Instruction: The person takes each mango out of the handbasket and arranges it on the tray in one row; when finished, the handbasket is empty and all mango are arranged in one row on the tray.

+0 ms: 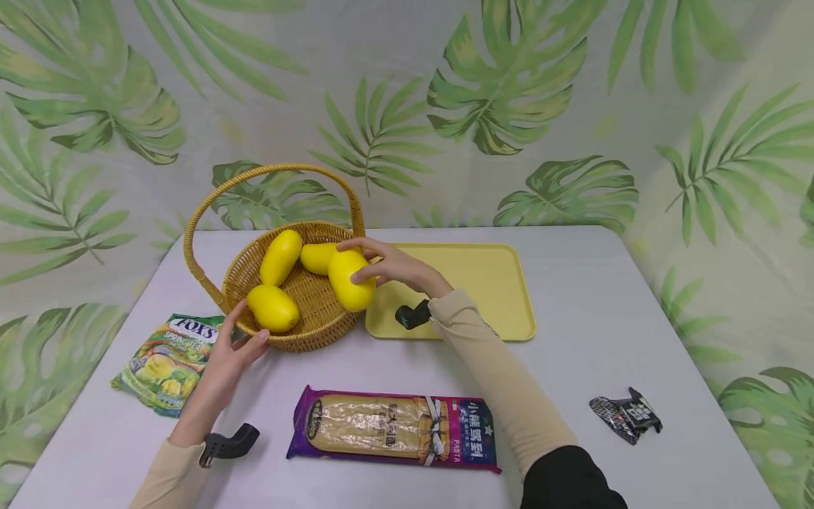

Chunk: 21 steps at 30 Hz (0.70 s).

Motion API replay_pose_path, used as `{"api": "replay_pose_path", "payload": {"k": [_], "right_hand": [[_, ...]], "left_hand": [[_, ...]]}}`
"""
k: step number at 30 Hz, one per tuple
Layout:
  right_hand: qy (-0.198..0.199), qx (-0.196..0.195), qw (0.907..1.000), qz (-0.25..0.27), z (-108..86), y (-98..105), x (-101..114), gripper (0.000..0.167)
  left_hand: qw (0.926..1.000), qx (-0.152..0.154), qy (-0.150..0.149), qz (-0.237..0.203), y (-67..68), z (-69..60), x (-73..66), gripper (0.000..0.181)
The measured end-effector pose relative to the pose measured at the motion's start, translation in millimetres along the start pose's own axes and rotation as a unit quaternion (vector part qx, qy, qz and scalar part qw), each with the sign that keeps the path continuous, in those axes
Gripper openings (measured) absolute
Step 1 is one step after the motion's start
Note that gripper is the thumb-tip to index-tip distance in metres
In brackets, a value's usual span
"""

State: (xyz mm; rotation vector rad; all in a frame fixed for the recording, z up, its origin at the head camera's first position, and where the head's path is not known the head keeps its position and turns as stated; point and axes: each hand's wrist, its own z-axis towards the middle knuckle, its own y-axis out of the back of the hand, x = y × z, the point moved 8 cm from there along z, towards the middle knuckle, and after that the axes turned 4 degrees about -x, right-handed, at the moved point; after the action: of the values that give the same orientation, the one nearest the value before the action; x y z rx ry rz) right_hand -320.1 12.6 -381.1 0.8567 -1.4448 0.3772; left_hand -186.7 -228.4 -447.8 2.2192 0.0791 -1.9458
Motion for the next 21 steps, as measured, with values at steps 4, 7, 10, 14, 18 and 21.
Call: {"api": "replay_pose_path", "payload": {"k": [4,7,10,14,18,21], "right_hand": [[-0.011,-0.028,0.9994,0.015,-11.7,17,-14,0.057],[-0.021,-0.05,0.9981,0.027,-18.5,29,-25,0.057],[-0.028,-0.071,0.9963,0.04,-23.3,37,-37,0.057],[-0.043,-0.1,0.9928,0.05,-26.3,45,-55,0.057],[-0.053,-0.119,0.9901,0.052,-25.8,46,-71,0.057],[-0.06,-0.123,0.9898,0.041,-24.5,43,-78,0.056]], "left_hand": [[1.0,0.001,0.0,-0.003,0.0,0.0,0.0,0.077],[1.0,0.001,-0.001,-0.004,0.2,-0.3,-0.6,0.077],[1.0,0.002,-0.002,-0.004,0.6,-0.4,-0.9,0.077],[1.0,0.001,-0.001,-0.003,0.8,-0.1,-0.7,0.077],[1.0,-0.001,0.0,-0.001,0.8,0.4,0.4,0.077],[1.0,-0.002,0.002,0.001,0.9,0.6,1.5,0.077]]}}
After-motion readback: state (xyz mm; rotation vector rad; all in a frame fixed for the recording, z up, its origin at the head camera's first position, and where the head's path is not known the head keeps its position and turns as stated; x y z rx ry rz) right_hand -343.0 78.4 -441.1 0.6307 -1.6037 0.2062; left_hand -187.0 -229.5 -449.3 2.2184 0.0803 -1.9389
